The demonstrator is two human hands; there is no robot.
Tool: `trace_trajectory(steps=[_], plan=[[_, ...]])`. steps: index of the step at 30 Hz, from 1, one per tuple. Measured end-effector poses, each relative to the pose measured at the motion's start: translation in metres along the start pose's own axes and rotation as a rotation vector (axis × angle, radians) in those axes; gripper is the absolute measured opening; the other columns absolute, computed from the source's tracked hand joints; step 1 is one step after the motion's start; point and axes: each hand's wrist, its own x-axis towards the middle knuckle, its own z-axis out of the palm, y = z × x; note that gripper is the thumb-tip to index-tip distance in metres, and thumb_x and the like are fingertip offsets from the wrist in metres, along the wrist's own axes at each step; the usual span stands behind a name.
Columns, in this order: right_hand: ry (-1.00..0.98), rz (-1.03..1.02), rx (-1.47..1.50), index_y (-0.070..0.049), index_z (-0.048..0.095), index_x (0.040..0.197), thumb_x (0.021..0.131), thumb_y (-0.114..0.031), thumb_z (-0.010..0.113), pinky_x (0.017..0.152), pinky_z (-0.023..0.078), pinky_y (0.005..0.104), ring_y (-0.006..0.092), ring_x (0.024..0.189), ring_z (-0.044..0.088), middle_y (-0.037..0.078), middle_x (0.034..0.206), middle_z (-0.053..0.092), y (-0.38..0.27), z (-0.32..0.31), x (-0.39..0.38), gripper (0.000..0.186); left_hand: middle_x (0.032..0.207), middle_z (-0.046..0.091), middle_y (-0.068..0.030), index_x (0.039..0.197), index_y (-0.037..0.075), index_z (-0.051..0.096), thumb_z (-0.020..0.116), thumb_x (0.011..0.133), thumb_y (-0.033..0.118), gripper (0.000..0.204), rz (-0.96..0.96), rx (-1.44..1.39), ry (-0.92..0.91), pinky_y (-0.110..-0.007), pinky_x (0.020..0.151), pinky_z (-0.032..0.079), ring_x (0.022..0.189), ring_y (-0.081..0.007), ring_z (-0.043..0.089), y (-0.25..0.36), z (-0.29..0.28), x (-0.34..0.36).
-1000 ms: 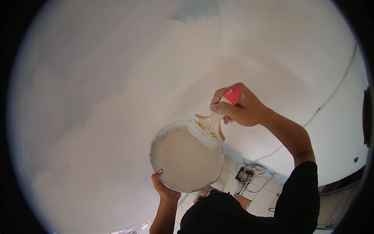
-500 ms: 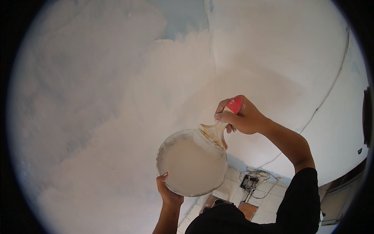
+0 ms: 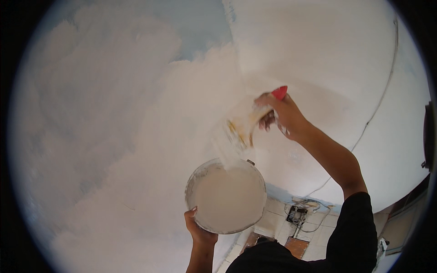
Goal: The person paints a ceiling using a brush by dipping it into a bucket of white paint and applying it in multiple strokes.
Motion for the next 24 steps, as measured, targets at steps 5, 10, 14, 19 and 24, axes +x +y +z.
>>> trace_trajectory(steps=[5,10,14,19,24], plan=[[0.2,-0.228,0.337,0.002,0.053,0.093,0.081,-0.021,0.059,0.064,0.053,0.031,0.0223,0.068,0.06,0.014,0.08,0.058,-0.023,0.009,0.073,0.026,0.11,0.054,-0.0114,0.116,0.002,0.049,0.043,0.072,0.04,0.058,-0.009,-0.012,-0.012,-0.035,0.083,0.043,0.103,-0.0245,0.052,-0.004,-0.009,0.006],[0.257,-0.549,0.536,0.008,0.052,0.085,0.08,-0.01,0.052,0.048,0.05,0.0338,0.0239,0.064,0.062,0.016,0.077,0.06,-0.12,0.008,0.2,0.019,0.112,0.053,-0.0132,0.12,0.001,0.046,0.042,0.073,0.043,0.063,-0.014,0.061,-0.037,-0.038,0.079,0.045,0.101,-0.0268,0.052,-0.009,-0.015,0.008],[0.498,-0.648,0.677,0.014,0.043,0.103,0.079,-0.011,0.051,0.049,0.053,0.0309,0.0244,0.068,0.063,0.018,0.086,0.057,-0.16,0.044,0.228,0.035,0.108,0.055,-0.0117,0.112,0.002,0.051,0.042,0.073,0.039,0.055,-0.012,0.049,-0.008,-0.035,0.081,0.044,0.099,-0.0242,0.053,-0.008,-0.008,0.002],[0.635,-0.506,0.653,0.011,0.046,0.094,0.078,-0.012,0.057,0.058,0.057,0.0274,0.024,0.07,0.064,0.019,0.088,0.057,-0.11,0.011,0.248,0.03,0.112,0.053,-0.0116,0.118,0.002,0.047,0.043,0.074,0.037,0.057,-0.023,0.036,0.005,-0.036,0.082,0.044,0.102,-0.0245,0.052,-0.007,-0.013,-0.005],[0.826,-0.332,0.606,0.014,0.047,0.093,0.076,-0.007,0.055,0.057,0.059,0.0285,0.0269,0.066,0.065,0.02,0.088,0.059,-0.13,-0.092,0.264,0.028,0.113,0.053,-0.0146,0.12,0.0,0.046,0.043,0.074,0.042,0.063,-0.01,0.048,0.139,-0.039,0.082,0.044,0.102,-0.0287,0.052,0.02,0.084,-0.036]])
